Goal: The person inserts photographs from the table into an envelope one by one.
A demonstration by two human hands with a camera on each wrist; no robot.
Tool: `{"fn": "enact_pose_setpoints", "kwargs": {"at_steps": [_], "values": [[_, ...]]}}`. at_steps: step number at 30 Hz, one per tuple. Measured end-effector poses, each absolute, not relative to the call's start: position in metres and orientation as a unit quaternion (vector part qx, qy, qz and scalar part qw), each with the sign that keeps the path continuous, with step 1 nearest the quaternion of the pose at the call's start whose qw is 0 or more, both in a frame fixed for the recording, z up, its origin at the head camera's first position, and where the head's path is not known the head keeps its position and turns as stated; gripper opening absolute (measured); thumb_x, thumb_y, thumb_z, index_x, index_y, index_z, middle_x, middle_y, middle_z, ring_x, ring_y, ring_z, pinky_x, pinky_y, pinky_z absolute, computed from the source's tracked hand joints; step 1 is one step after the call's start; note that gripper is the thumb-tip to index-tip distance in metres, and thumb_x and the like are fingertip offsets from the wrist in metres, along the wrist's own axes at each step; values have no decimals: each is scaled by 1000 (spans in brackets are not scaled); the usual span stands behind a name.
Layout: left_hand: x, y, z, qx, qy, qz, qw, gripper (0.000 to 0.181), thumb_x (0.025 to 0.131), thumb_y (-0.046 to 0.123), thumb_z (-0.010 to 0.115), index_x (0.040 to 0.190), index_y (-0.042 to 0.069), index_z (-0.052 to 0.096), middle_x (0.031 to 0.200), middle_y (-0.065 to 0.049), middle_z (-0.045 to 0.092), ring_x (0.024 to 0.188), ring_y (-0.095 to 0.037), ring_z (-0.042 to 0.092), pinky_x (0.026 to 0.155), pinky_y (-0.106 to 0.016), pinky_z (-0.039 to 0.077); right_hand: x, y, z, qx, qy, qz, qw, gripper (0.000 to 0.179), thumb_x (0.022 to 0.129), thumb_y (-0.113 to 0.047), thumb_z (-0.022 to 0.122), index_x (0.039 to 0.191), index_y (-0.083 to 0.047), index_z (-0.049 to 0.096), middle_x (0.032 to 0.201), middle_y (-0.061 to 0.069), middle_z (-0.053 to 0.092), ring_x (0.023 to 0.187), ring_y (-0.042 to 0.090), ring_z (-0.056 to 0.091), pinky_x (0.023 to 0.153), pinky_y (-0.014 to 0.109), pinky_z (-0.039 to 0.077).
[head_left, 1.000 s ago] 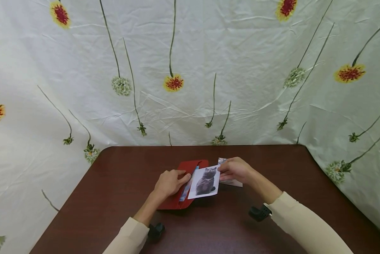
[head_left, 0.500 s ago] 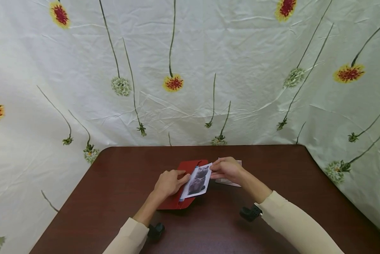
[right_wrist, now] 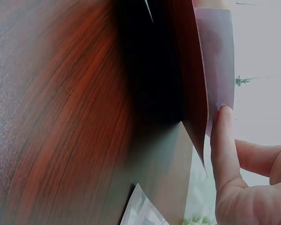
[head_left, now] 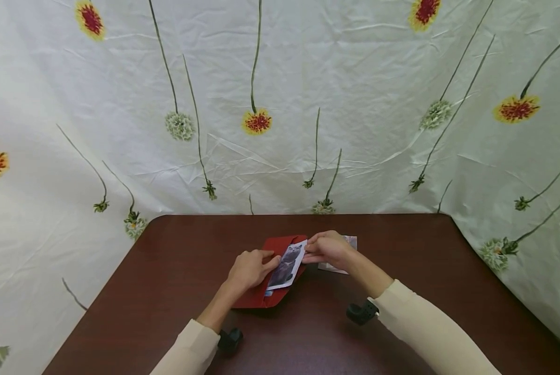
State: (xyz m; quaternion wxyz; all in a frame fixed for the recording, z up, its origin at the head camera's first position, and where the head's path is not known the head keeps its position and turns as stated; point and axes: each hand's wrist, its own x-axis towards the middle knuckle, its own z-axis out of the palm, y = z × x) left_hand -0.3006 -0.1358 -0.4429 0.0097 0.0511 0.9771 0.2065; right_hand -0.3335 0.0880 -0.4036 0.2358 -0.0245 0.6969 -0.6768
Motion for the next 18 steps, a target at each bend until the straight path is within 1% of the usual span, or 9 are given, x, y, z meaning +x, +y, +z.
{"fn": "enact_pose_setpoints", "kwargs": {"at_steps": [4,14,18], "values": [[-301,-136,-443,50,977,208,12,52,97,49,61,135,14,68,131,-18,68,101,-30,69,85,-46,57,-335,85,-406,-30,707,-665,237,31,98,5,53,126,20,52,100,17,62,75,17,72,81,35,61],[-301,-137,-444,54,975,217,8,51,98,49,61,134,15,69,127,-18,70,99,-30,69,83,-45,57,-334,77,-408,-38,723,-645,242,26,97,5,53,119,19,56,95,18,62,72,18,73,78,35,62],[-301,-137,-444,53,975,216,9,51,98,49,60,135,14,68,128,-18,70,99,-30,69,83,-45,57,-337,75,-410,-39,723,-646,243,26,97,6,53,119,19,55,95,19,62,71,18,73,75,34,62]]}}
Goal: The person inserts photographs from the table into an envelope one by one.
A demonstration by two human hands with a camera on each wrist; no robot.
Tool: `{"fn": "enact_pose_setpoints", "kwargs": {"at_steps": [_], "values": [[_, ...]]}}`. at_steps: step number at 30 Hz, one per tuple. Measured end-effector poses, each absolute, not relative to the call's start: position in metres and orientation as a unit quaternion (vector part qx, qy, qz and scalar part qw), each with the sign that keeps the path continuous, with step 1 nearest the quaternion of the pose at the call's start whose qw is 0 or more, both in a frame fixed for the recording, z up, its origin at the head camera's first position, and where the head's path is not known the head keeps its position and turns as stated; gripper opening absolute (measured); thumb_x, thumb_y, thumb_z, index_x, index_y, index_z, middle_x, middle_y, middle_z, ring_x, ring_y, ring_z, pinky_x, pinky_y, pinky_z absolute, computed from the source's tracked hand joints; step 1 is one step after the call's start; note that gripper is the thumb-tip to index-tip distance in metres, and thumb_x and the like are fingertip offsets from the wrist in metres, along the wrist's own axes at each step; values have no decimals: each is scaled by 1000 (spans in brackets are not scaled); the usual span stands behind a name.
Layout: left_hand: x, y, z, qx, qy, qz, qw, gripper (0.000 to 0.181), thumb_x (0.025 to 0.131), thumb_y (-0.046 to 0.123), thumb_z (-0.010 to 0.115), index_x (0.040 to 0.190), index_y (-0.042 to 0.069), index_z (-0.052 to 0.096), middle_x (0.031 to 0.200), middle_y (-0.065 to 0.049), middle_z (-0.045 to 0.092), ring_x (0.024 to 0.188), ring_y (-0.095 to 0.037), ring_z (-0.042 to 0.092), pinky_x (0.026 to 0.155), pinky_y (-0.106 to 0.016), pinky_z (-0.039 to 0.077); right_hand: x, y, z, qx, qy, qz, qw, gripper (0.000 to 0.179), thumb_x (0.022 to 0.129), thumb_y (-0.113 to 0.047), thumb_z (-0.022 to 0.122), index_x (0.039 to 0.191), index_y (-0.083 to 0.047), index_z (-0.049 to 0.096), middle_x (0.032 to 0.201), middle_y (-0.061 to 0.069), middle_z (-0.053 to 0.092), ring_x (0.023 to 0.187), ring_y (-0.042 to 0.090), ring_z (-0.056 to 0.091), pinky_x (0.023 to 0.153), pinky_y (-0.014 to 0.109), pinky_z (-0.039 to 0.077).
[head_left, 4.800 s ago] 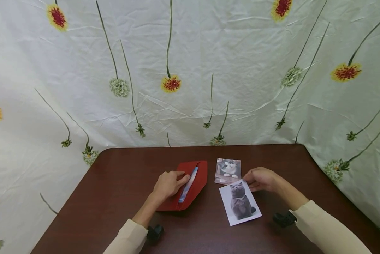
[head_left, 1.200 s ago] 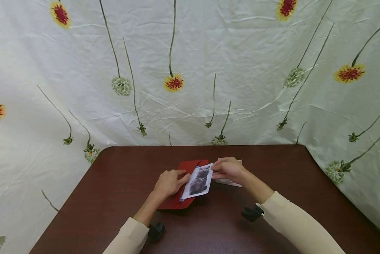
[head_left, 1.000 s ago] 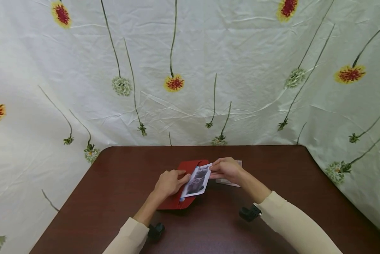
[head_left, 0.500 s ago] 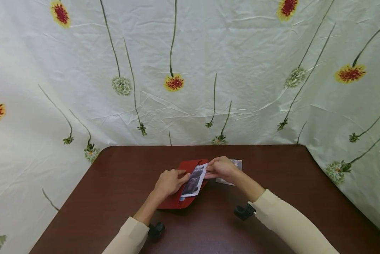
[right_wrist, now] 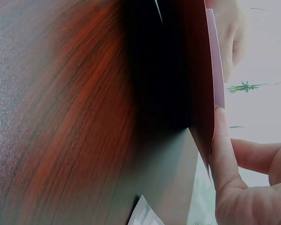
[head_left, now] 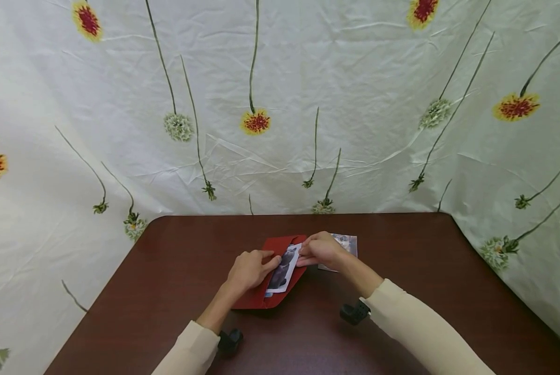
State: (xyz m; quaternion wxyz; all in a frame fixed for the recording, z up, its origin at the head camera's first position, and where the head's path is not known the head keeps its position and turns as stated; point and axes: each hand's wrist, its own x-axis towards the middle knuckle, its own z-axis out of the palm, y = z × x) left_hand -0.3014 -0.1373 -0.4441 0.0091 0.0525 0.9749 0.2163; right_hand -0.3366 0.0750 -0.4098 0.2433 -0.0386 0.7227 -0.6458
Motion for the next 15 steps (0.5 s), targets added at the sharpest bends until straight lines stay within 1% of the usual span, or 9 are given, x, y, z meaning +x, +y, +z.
{"fn": "enact_pose_setpoints", "kwargs": {"at_steps": [4,9,15], "values": [[-301,-137,-444,52,975,217,12,51,98,49,60,135,15,68,126,-18,71,93,-27,68,79,-42,57,-338,72,-415,-33,719,-649,244,26,97,6,54,119,19,55,97,20,62,70,18,73,74,33,62],[-301,-136,-443,55,974,218,8,51,98,48,60,135,15,68,124,-18,71,88,-24,66,74,-39,55,-338,67,-416,-28,726,-644,238,27,97,4,55,120,18,57,101,23,64,73,19,74,75,34,62],[-301,-136,-444,57,974,218,5,51,98,48,60,135,14,68,124,-18,71,86,-22,64,72,-38,53,-338,63,-418,-22,728,-643,236,24,96,5,55,117,18,59,96,21,66,74,21,75,77,35,61]]}}
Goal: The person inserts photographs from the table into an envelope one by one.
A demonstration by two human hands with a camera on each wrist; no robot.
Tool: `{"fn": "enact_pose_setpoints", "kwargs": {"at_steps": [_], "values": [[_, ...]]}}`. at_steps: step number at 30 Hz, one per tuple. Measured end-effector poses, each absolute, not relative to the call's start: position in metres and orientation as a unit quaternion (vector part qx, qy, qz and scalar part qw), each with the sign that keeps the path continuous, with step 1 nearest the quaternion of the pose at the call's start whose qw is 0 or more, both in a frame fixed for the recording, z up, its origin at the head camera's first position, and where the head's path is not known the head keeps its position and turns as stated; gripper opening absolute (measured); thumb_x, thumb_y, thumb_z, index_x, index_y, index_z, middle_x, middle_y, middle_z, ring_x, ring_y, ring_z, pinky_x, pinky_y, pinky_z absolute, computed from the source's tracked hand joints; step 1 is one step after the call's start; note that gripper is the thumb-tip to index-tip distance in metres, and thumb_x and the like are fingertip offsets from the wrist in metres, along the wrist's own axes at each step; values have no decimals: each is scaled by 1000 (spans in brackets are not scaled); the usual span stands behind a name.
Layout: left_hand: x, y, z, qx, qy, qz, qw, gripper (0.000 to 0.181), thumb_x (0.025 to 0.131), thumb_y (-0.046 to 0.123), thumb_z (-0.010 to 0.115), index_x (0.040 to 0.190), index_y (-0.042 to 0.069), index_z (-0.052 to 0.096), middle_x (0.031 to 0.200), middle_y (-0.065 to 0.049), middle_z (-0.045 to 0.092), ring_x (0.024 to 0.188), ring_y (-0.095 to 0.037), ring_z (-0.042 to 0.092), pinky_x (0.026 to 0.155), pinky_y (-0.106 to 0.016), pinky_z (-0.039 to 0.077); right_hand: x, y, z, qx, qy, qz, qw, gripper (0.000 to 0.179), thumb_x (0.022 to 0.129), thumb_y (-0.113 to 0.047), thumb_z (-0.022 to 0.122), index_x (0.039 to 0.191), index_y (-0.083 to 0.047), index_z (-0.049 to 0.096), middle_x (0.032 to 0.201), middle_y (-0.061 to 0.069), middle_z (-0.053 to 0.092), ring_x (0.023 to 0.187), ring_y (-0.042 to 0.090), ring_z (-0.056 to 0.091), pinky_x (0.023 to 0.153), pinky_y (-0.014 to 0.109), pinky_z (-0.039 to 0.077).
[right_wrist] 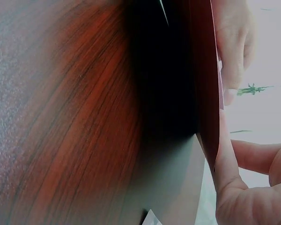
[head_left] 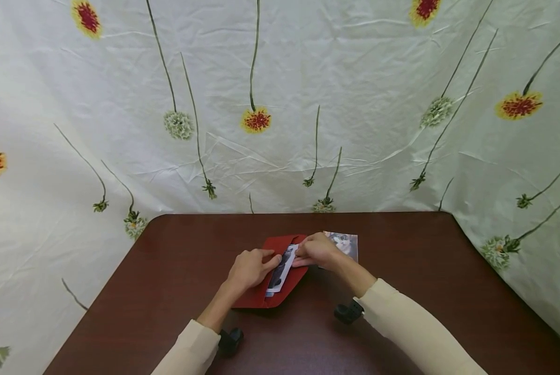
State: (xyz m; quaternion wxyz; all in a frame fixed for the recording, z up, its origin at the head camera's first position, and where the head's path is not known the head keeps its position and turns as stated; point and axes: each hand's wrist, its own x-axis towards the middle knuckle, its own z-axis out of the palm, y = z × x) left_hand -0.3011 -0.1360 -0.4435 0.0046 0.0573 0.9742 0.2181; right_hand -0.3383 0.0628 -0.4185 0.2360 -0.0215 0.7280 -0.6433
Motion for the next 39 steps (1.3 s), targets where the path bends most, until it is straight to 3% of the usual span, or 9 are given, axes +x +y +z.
{"fn": "enact_pose_setpoints", "kwargs": {"at_steps": [17,25,39], "values": [[-302,-134,-440,59,974,218,10,51,100,47,59,137,14,66,84,-10,70,70,-18,55,60,-32,43,-340,53,-424,-7,704,-670,234,14,92,10,56,101,18,63,91,20,67,70,21,74,78,36,61],[-302,-134,-442,62,974,217,1,50,100,48,59,136,13,67,120,-18,72,83,-23,65,71,-38,53,-342,49,-427,0,697,-678,234,16,92,11,56,105,18,61,90,20,66,71,23,74,76,36,61],[-300,-136,-443,64,972,226,4,51,100,49,58,135,13,68,128,-19,70,98,-32,71,83,-46,57,-342,45,-433,17,679,-695,236,13,92,11,56,104,15,60,89,18,66,67,20,72,74,35,61]]}}
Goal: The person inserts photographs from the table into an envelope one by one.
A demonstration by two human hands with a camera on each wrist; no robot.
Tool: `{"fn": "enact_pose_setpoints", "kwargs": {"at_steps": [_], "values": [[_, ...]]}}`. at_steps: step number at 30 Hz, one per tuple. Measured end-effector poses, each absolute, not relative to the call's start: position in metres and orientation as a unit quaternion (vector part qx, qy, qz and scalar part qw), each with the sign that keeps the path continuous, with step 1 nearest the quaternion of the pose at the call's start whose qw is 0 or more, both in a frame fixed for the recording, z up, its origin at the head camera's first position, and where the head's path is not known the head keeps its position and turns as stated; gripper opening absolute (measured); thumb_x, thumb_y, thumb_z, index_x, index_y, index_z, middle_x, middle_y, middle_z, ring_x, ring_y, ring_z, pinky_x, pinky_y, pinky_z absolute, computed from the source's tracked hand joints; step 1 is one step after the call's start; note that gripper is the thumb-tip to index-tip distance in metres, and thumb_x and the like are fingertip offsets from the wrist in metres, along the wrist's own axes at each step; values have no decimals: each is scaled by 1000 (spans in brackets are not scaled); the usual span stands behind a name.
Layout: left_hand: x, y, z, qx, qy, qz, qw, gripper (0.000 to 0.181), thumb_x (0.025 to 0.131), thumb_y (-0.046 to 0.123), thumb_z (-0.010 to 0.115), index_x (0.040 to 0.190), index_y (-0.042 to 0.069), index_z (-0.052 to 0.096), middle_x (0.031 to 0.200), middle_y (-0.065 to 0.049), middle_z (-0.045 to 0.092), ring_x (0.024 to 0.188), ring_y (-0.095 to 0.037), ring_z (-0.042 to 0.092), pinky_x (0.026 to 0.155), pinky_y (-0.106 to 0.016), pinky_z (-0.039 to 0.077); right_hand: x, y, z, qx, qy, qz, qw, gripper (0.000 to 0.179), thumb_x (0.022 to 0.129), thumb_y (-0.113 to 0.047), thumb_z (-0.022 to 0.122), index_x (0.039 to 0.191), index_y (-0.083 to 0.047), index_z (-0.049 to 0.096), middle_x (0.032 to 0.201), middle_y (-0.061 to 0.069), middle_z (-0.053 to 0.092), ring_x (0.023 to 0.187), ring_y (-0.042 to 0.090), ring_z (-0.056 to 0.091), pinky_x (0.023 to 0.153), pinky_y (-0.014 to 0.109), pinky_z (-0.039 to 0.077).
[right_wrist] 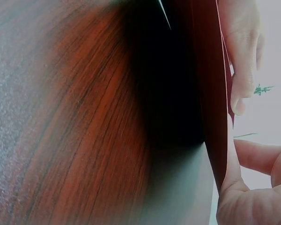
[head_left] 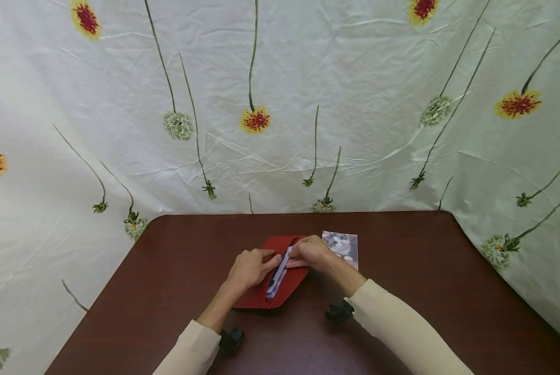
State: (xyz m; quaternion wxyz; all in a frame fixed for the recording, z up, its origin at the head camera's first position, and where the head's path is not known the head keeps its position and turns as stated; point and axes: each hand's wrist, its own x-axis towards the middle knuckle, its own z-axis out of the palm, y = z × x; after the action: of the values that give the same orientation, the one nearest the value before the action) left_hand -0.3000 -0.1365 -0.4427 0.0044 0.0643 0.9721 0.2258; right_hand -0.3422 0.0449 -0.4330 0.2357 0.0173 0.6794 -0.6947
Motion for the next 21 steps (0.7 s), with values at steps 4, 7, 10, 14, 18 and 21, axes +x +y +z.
{"fn": "enact_pose_setpoints", "kwargs": {"at_steps": [4,7,10,14,18,21], "values": [[-300,-137,-443,63,972,225,5,51,100,48,58,135,13,68,126,-19,71,96,-32,71,83,-46,57,-341,45,-433,18,676,-697,237,12,92,11,56,103,13,59,88,18,66,67,20,73,73,34,62],[-300,-138,-442,64,972,224,3,51,100,48,58,135,13,68,125,-18,71,97,-32,71,83,-46,57,-341,45,-433,16,674,-699,237,13,92,10,56,105,13,58,88,18,66,66,20,73,74,35,62],[-300,-138,-442,64,972,225,1,51,100,48,59,134,13,68,124,-19,71,97,-32,71,83,-46,57,-341,45,-433,13,672,-701,238,15,92,10,56,106,14,57,88,18,66,66,20,72,74,36,62],[-300,-137,-442,65,971,228,0,50,100,48,59,134,13,68,126,-19,70,97,-32,71,83,-47,57,-341,46,-433,12,674,-700,237,15,92,10,56,107,13,56,87,18,66,66,20,73,73,36,62],[-299,-137,-443,65,971,229,3,50,100,48,59,135,13,68,124,-18,71,93,-29,70,80,-45,57,-340,47,-433,11,677,-697,236,14,93,9,57,106,12,56,86,17,66,67,21,73,73,36,62],[-299,-137,-443,62,971,231,4,50,100,47,59,135,13,68,125,-18,71,96,-30,70,83,-46,56,-341,49,-432,6,675,-699,237,16,92,9,57,107,14,58,85,17,66,68,21,73,73,36,62]]}}
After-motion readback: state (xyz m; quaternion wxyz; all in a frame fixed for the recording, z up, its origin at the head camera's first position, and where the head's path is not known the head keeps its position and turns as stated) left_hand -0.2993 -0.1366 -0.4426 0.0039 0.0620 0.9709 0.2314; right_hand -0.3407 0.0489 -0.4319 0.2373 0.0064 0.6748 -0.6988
